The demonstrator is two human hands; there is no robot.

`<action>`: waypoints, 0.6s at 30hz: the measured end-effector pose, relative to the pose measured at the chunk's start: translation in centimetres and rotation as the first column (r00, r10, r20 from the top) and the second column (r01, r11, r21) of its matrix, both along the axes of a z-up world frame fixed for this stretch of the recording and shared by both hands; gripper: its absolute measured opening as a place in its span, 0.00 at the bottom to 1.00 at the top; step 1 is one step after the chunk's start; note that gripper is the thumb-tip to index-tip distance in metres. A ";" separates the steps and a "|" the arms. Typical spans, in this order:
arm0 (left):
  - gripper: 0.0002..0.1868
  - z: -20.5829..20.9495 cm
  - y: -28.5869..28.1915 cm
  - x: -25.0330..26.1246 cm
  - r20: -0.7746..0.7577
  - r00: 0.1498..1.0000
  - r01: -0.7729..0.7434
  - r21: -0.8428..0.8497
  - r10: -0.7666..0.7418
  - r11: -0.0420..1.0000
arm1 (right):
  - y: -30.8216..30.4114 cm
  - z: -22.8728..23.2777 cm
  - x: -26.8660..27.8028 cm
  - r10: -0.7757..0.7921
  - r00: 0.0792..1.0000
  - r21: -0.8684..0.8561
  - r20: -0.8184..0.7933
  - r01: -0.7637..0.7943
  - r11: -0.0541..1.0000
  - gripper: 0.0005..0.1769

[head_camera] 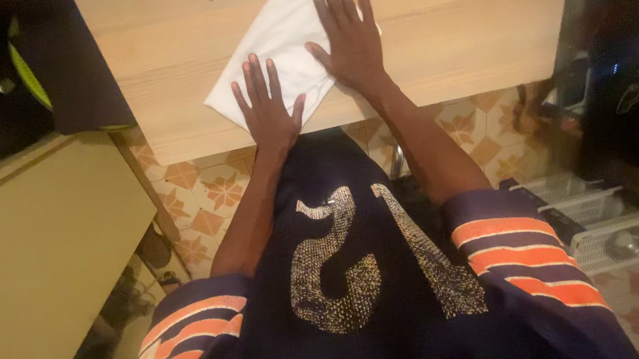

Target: The person folds a white short-sleeved shirt on a wooden table, buttoning it, smoothing the fabric, and folding it into a compact rectangle. They then place the folded shirt on a nearby surface and begin folding a second white shirt with blue stripes using the same method.

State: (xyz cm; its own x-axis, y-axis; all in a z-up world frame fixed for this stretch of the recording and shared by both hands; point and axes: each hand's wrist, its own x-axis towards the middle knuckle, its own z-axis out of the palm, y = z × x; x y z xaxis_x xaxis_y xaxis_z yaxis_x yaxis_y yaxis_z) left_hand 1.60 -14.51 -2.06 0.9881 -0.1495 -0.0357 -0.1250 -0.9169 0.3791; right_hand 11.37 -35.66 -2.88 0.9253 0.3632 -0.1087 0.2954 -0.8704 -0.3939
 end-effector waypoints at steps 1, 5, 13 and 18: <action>0.48 0.0 0.2 -0.1 -0.010 1.000 -0.001 -0.001 0.001 1.000 | 0.1 0.0 0.1 0.003 1.000 0.006 0.008 -0.003 1.000 0.51; 0.48 0.6 0.6 -0.8 -0.042 0.999 -0.006 -0.012 0.005 1.000 | 0.2 0.4 0.2 0.011 0.999 0.015 0.039 -0.012 1.000 0.52; 0.38 1.8 1.6 2.1 0.012 1.000 -0.014 0.070 0.013 0.997 | 2.7 0.5 1.7 0.125 0.992 -0.011 0.023 -0.125 0.992 0.48; 0.41 0.2 2.3 4.3 -0.057 0.984 0.176 0.093 -0.172 0.980 | 4.7 -0.2 2.0 0.397 0.902 -0.157 0.171 -0.373 0.914 0.42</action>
